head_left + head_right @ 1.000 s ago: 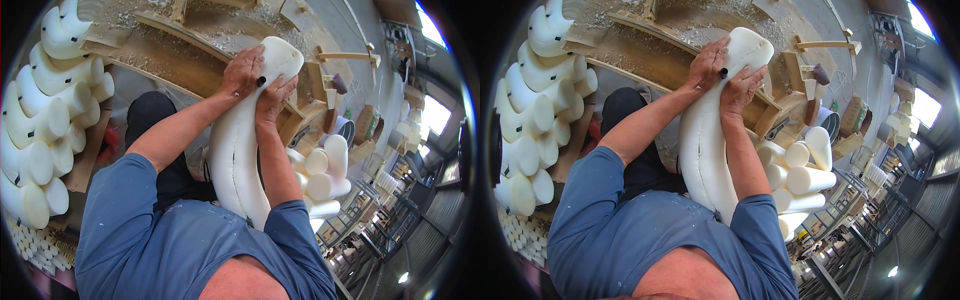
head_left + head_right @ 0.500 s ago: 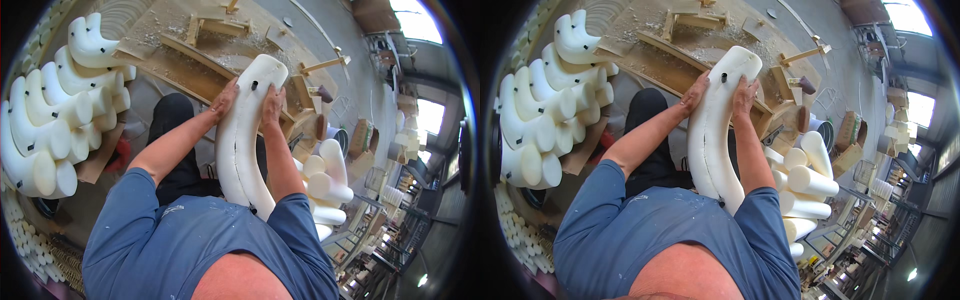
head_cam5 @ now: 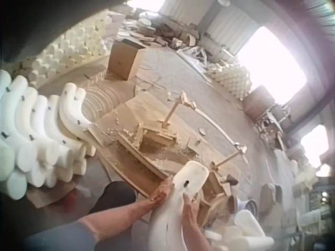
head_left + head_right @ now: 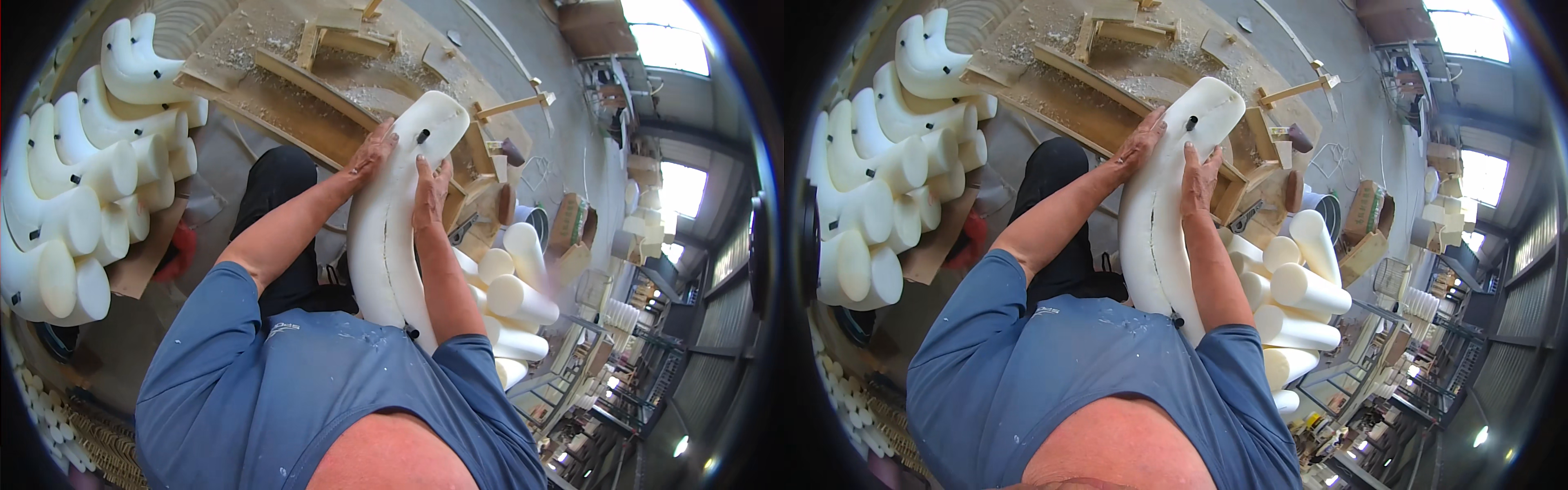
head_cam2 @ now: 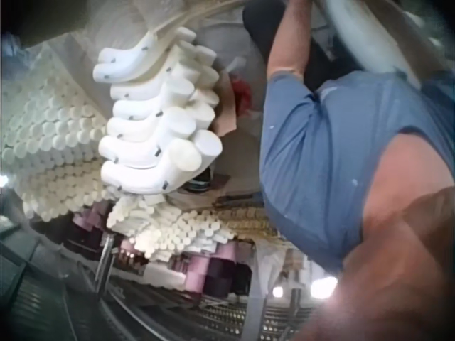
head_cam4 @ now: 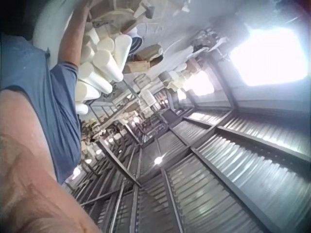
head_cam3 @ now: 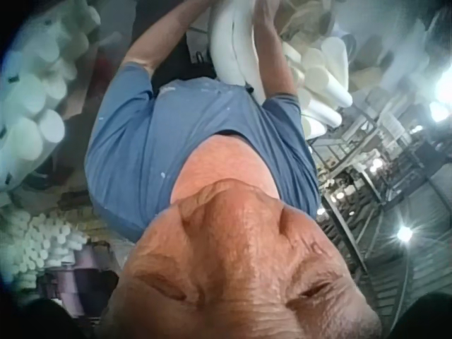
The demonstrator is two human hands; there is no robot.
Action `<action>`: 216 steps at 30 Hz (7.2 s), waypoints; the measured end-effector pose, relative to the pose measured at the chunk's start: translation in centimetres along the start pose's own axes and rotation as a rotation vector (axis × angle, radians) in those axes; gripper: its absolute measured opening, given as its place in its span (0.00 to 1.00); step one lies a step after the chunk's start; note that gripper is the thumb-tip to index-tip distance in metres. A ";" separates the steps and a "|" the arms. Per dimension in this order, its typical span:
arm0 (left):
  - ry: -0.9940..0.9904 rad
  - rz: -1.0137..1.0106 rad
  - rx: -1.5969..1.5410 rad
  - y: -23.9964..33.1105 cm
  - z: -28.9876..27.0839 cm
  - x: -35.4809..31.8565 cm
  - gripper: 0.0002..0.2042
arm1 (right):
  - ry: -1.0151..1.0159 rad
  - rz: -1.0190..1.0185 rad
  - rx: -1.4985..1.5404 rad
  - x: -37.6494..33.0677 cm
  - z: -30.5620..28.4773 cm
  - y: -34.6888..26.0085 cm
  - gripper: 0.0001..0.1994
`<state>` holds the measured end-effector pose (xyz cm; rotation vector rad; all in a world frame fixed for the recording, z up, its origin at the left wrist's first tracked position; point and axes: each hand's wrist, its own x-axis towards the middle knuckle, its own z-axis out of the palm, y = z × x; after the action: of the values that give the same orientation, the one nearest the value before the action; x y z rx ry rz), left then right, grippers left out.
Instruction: The recorder uses a spray glue applicator to join curved white foam segments together in a factory or workshop setting.
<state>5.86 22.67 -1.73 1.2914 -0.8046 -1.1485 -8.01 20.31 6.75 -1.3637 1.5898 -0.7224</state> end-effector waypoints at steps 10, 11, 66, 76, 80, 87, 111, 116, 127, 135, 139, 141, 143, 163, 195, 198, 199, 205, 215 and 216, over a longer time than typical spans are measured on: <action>-0.064 -0.029 -0.281 -0.4 -0.2 -0.2 0.29 | -0.127 -0.121 0.076 1.1 -0.6 1.6 0.42; -0.074 -0.064 -0.426 -0.3 -0.1 -0.8 0.29 | -0.167 -0.124 0.161 0.8 -1.3 1.9 0.42; 0.284 -0.092 0.277 0.4 2.4 -4.9 0.30 | -0.147 -0.092 -0.359 -1.9 0.5 3.9 0.42; 0.330 -0.107 0.315 -0.3 3.1 -4.7 0.29 | -0.136 -0.071 -0.366 -1.6 1.0 4.5 0.41; 0.331 -0.132 0.323 -0.3 3.3 -4.7 0.28 | -0.118 -0.075 -0.355 -1.7 1.2 4.1 0.40; 0.132 0.019 0.051 1.4 1.0 -3.6 0.30 | -0.111 -0.039 -0.148 -0.2 -1.3 2.6 0.35; 0.359 -0.043 0.206 0.6 1.0 -6.0 0.29 | -0.240 -0.090 -0.360 -3.3 1.3 3.5 0.41; 0.381 -0.043 0.220 0.6 1.3 -5.9 0.28 | -0.210 -0.088 -0.374 -3.5 1.8 3.6 0.40; 0.399 0.040 0.187 -2.7 1.6 -4.9 0.26 | -0.131 -0.307 -0.301 -2.2 2.3 5.7 0.34; 0.343 -0.041 0.240 -4.3 0.5 -3.6 0.30 | -0.138 -0.096 -0.368 -3.0 2.2 3.5 0.39; 0.240 -0.065 0.179 -3.7 -0.5 -3.4 0.31 | -0.137 -0.024 -0.324 -2.8 1.4 3.7 0.42; 0.164 -0.050 0.127 -3.6 -1.1 -3.7 0.31 | -0.092 -0.058 -0.258 -1.9 1.0 4.2 0.43; 0.136 0.107 0.069 -4.1 -1.3 -4.4 0.31 | -0.021 -0.069 -0.170 -0.7 1.0 4.7 0.44; 0.220 0.147 0.288 -0.1 -0.6 -9.8 0.30 | -0.175 -0.139 -0.303 -5.9 0.8 3.6 0.37; 0.066 0.202 0.442 1.0 -2.1 -17.6 0.29 | 0.066 -0.175 -0.257 -5.2 1.5 4.4 0.32; 0.090 0.193 0.433 2.5 -1.6 -19.4 0.30 | 0.017 -0.189 0.087 -6.3 0.5 4.4 0.29; 0.090 0.225 0.408 2.9 -1.4 -19.7 0.30 | -0.051 -0.200 0.128 -7.1 -0.4 4.6 0.26; 0.066 0.213 0.424 3.4 -1.2 -19.6 0.32 | -0.178 -0.459 0.184 -13.6 -3.8 6.9 0.12; 0.078 0.256 0.448 1.1 -1.2 -17.7 0.32 | -0.117 -0.711 -0.207 -12.1 -2.4 6.1 0.08; 0.074 0.263 0.433 1.2 -1.3 -17.8 0.32 | -0.115 -0.712 -0.215 -12.2 -2.4 5.8 0.08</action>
<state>2.31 39.86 1.79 1.5153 -1.1725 -0.7336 -12.83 33.16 5.90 -2.1286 1.0959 -0.8746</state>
